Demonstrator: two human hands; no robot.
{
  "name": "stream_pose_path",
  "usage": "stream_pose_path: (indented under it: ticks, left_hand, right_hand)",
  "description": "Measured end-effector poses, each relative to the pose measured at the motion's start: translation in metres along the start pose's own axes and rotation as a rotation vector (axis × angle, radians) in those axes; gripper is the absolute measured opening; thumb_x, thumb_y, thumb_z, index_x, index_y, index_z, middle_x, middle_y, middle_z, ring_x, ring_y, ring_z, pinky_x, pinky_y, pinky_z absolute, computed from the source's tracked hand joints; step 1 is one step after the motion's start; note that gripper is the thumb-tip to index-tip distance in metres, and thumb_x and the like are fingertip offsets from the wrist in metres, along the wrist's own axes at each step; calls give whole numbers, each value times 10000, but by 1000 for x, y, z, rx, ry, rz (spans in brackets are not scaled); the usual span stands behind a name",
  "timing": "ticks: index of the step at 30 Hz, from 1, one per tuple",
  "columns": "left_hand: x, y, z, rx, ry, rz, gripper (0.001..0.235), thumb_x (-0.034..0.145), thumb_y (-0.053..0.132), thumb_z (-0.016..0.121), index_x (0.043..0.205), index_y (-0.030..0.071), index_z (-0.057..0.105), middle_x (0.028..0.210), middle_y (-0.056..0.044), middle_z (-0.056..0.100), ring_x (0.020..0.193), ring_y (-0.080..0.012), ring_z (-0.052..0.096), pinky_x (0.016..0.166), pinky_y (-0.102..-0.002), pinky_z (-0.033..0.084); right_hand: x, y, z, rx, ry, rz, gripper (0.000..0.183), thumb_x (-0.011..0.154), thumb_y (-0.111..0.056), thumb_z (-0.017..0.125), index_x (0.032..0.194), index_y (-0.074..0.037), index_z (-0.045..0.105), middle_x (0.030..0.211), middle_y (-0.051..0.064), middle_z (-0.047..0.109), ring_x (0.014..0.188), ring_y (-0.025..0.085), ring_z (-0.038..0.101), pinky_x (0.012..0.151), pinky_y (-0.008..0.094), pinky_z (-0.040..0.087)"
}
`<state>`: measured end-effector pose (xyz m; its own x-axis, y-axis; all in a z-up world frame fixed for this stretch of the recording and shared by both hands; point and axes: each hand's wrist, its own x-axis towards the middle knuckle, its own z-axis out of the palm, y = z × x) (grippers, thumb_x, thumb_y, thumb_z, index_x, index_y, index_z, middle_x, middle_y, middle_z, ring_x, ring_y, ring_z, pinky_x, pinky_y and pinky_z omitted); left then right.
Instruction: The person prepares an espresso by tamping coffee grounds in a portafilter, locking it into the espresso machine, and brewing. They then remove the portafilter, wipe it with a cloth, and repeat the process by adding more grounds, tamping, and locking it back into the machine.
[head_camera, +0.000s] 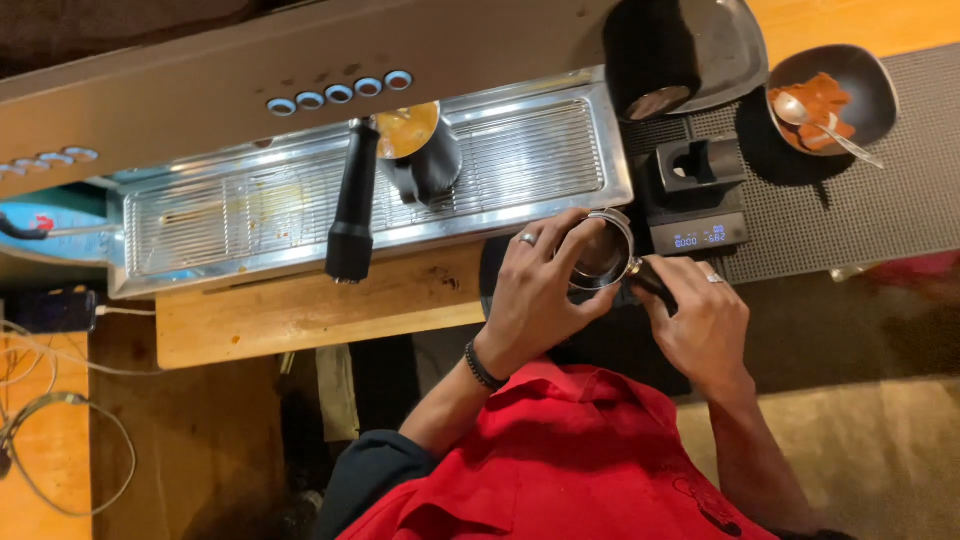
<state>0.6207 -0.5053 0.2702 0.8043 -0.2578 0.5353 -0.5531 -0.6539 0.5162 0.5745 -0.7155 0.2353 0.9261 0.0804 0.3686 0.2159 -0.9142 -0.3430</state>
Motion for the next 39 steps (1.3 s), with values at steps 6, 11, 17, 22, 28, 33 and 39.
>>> stream_pose_path:
  ticks: [6,11,17,22,28,33,39]
  left_hand:
    - [5,-2,23,-89,-161,96,757,790,419,836,1444,173,544,1413,-123,601,1223,-341,639,1004,-463,529]
    - [13,4,31,-152,-154,125,785,804,449,821,1476,185,512,1446,-114,565,1229,-351,630,1020,-480,521]
    - [23,11,37,-197,-30,151,342,961,340,737,1222,148,627,1178,-41,632,976,-237,624,816,-360,476]
    - [40,30,58,-91,-23,182,91,1031,179,663,965,116,660,905,-16,674,767,-232,598,688,-368,422]
    - [46,53,113,-23,-45,82,127,940,11,588,1032,90,624,908,-65,622,771,-283,545,655,-415,399]
    - [31,66,167,171,-82,19,187,915,10,643,1066,120,661,932,-26,658,788,-257,561,652,-394,430]
    - [7,75,223,159,-95,-138,195,931,277,713,1098,201,650,894,-30,647,820,-280,684,710,-385,533]
  right_hand:
    - [-26,10,-3,-55,-31,100,399,851,-374,826,1200,-199,747,1048,-26,732,1024,230,719,842,378,578]
    - [-32,32,-8,18,-63,222,381,867,-382,814,1198,-208,739,1063,-9,737,1043,270,716,836,411,579]
    - [-1,106,-30,-5,-150,306,420,939,-379,771,1294,-165,705,1146,57,735,1087,312,699,899,471,540]
    - [58,167,-46,-10,-241,232,411,977,-365,772,1281,-116,651,1092,32,772,992,278,731,892,451,509]
    - [129,228,-28,56,-261,-134,392,960,-352,813,1211,-103,645,1006,82,743,896,302,721,731,399,504]
    - [167,237,-16,30,-541,-245,352,940,-416,753,1151,-154,653,1061,19,755,978,293,714,716,479,513]
    - [178,255,0,165,-568,-409,345,943,-314,751,1206,-113,658,996,173,730,968,423,723,781,549,572]
